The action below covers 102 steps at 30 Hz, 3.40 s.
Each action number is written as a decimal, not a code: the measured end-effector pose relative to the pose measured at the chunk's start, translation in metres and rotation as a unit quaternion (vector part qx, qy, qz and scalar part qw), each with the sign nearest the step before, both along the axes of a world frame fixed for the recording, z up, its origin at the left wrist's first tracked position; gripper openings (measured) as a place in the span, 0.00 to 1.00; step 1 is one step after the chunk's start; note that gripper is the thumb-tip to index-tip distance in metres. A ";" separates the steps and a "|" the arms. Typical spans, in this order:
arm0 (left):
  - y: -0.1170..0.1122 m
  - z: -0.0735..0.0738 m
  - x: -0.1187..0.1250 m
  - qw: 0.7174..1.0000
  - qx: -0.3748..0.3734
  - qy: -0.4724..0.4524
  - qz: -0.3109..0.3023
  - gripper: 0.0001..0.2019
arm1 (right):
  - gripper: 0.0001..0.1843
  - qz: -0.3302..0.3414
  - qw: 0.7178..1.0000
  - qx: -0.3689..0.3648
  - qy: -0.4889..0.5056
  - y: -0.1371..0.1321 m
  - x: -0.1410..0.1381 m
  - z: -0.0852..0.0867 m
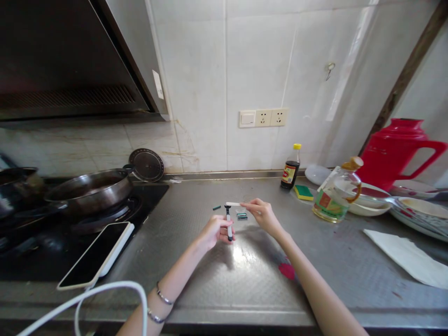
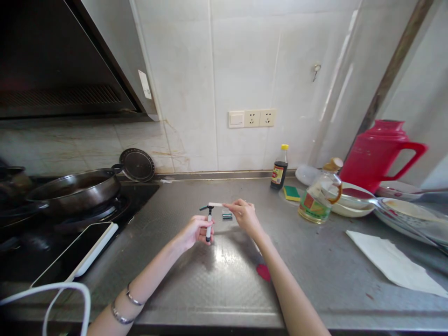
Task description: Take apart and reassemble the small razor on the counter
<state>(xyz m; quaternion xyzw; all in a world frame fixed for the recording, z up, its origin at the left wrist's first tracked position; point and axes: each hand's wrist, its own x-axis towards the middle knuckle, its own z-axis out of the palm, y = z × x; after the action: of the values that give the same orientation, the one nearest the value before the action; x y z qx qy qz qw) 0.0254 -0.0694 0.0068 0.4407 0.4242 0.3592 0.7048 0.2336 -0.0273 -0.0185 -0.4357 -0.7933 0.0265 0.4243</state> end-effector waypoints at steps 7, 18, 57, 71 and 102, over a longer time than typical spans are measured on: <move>0.001 -0.003 0.000 1.000 0.004 0.001 0.000 0.07 | 0.15 0.001 1.000 0.001 0.003 0.000 -0.001 0.000; 0.002 -0.005 0.001 1.000 0.004 0.005 -0.011 0.07 | 0.16 -0.003 1.000 0.007 -0.026 -0.002 -0.002 0.002; 0.004 -0.009 0.003 0.977 0.199 0.064 0.051 0.17 | 0.24 0.146 0.754 -0.388 0.509 -0.096 -0.071 0.019; 0.002 -0.006 0.002 0.977 0.198 0.075 0.034 0.17 | 0.24 0.136 0.717 -0.389 0.563 -0.101 -0.076 0.029; 0.005 -0.009 0.002 0.971 0.223 0.081 0.022 0.12 | 0.24 0.149 0.714 -0.415 0.545 -0.125 -0.087 0.022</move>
<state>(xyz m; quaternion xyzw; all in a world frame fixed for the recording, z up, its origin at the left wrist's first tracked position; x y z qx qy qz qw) 0.0271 -0.0645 -0.0026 0.6053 0.3982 0.4232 0.5440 0.1462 -0.1524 0.0032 -0.3546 -0.3886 0.6484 0.5503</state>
